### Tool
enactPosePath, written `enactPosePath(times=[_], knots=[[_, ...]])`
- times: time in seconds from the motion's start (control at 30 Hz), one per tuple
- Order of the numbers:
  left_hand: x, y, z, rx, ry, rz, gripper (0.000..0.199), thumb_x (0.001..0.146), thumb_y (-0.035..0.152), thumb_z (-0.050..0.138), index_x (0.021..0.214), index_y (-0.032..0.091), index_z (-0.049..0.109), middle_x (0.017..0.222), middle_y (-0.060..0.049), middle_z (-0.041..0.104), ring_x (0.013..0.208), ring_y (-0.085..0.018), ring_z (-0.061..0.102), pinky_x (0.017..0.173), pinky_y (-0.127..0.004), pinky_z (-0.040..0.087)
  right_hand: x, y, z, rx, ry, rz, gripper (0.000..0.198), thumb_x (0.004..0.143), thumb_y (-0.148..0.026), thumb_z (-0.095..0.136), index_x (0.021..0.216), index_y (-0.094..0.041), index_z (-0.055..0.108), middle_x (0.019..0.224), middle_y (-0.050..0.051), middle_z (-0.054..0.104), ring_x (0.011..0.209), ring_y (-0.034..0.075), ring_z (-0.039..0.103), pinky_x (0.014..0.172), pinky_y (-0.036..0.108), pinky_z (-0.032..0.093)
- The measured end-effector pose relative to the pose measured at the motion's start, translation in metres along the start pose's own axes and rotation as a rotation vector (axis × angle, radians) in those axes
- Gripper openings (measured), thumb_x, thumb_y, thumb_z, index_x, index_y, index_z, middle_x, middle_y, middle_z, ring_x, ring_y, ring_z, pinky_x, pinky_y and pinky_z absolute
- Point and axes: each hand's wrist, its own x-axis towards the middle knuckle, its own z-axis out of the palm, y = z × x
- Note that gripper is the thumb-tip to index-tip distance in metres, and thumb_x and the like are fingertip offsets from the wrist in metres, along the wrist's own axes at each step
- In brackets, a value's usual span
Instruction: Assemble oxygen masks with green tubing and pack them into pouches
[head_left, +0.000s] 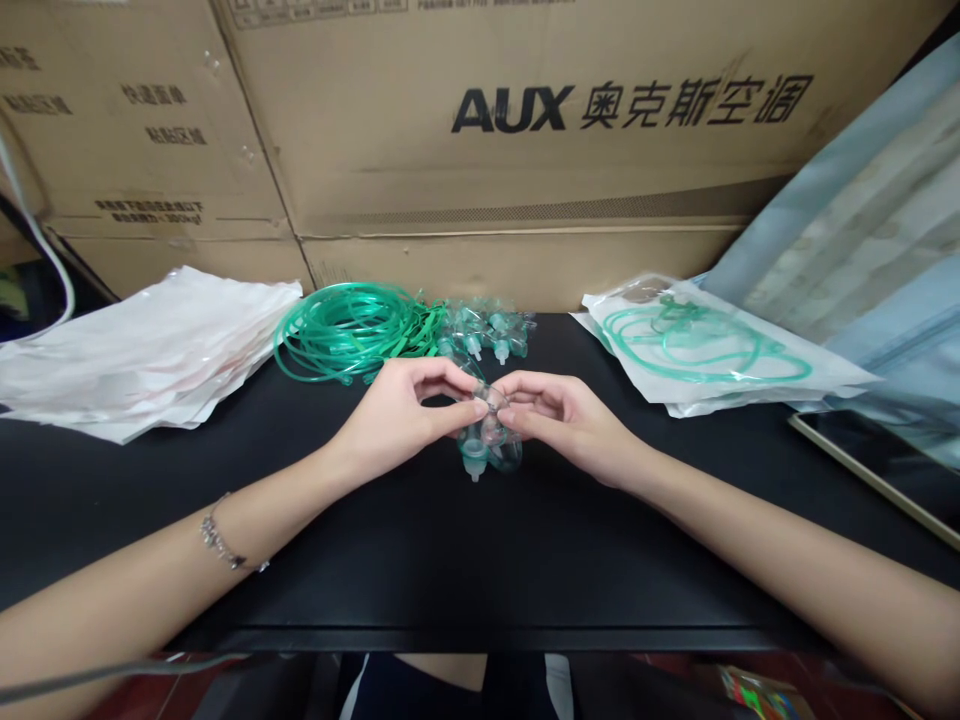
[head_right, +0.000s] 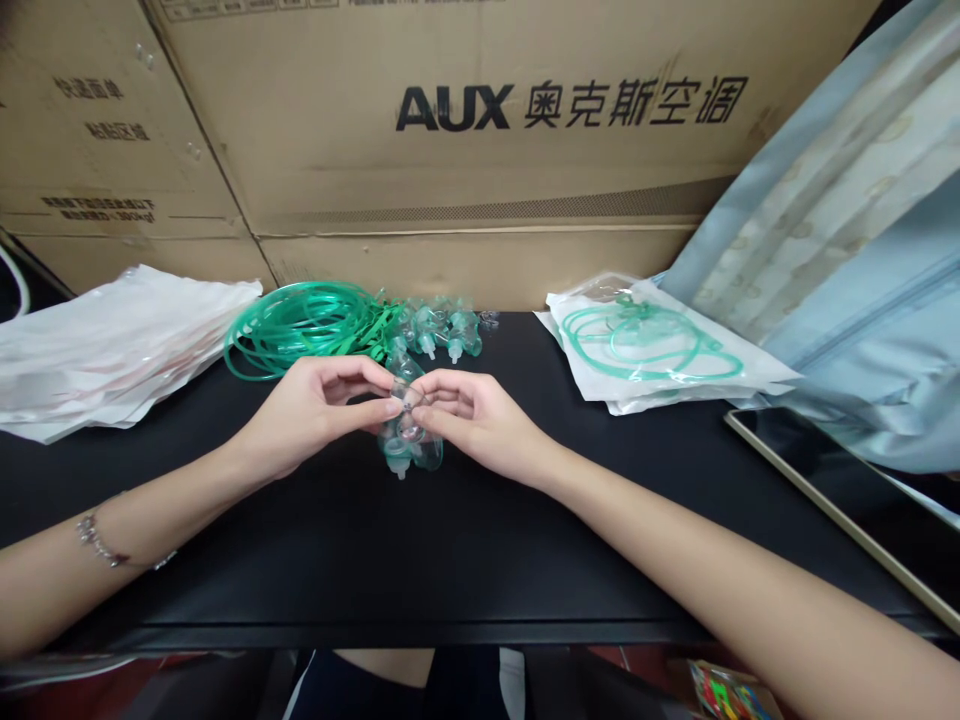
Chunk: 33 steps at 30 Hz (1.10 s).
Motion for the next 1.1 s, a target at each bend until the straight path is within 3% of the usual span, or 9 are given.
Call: enactPosePath(times=[0.3,0.5,0.8,1.1], knots=[[-0.002,-0.004,0.002,0.096,0.038,0.074,0.015,0.065,0.023,0.067,0.072,0.012,0.059,0.077,-0.003,0.064,0.076,-0.016,0.061,0.071,-0.026,0.05,0.0,-0.009,-0.004,-0.001,0.04,0.181,0.02,0.065,-0.029,0.069,0.076,-0.013,0.062,0.072,0.0,0.063,0.067,0.01,0.06,0.066,0.024,0.051],[-0.003,-0.005,0.003,0.12,0.039,0.088,0.016,0.067,0.025,0.066,0.074,0.013,0.059,0.079,-0.003,0.065,0.077,-0.015,0.062,0.072,-0.025,0.049,-0.001,-0.005,-0.003,0.05,0.014,0.138,0.021,0.064,-0.029,0.07,0.075,-0.014,0.062,0.07,-0.001,0.061,0.068,0.009,0.06,0.065,0.023,0.053],[0.0,-0.004,0.001,-0.053,0.032,-0.008,0.019,0.058,0.018,0.073,0.068,0.013,0.058,0.073,0.0,0.063,0.075,-0.013,0.061,0.068,-0.021,0.049,-0.005,-0.002,0.004,0.084,0.054,0.065,0.016,0.068,-0.026,0.068,0.075,-0.014,0.061,0.068,-0.001,0.062,0.064,0.008,0.059,0.06,0.019,0.049],[0.0,-0.004,0.001,-0.231,-0.001,-0.221,0.019,0.058,0.019,0.073,0.068,0.013,0.057,0.063,0.002,0.063,0.062,-0.011,0.061,0.061,-0.022,0.05,-0.002,0.002,0.0,0.033,0.017,0.005,0.011,0.072,-0.021,0.064,0.077,-0.013,0.06,0.07,-0.001,0.062,0.066,0.008,0.058,0.064,0.02,0.045]])
